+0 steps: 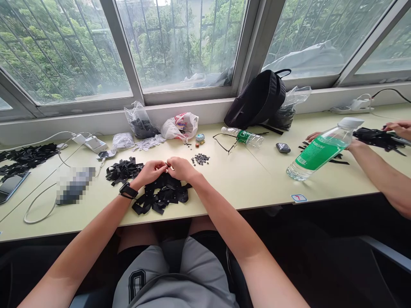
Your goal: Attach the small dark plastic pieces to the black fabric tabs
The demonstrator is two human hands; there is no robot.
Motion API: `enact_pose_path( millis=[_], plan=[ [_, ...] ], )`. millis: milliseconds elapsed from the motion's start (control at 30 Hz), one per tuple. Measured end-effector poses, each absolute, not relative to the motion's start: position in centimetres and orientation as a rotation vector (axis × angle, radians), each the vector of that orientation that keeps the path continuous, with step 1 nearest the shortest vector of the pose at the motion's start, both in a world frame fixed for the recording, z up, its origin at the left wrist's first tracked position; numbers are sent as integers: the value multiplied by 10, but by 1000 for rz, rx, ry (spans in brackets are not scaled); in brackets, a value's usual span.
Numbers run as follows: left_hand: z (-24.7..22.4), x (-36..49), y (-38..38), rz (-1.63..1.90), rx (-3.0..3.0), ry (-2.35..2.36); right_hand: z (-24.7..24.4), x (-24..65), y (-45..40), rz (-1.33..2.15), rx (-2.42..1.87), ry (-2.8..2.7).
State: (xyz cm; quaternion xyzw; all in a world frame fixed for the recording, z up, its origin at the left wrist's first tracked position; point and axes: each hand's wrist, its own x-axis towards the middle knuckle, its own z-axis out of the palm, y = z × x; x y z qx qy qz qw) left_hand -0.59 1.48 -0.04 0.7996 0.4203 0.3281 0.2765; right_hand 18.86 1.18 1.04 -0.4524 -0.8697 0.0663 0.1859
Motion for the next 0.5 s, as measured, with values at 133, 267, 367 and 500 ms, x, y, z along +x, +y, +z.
enact_pose_path(
  millis=[133,267,367,500],
  plan=[
    [0,-6,14,881,2149,1129,10,189,12,198,-1270,-2458],
    [-2,-6,16,864,2148,1129,9,189,12,196,-1254,-2455],
    [-3,-6,17,865,2145,1123,9,189,12,211,-1264,-2459],
    [-3,-7,17,864,2151,1122,9,189,13,209,-1259,-2458]
  ],
)
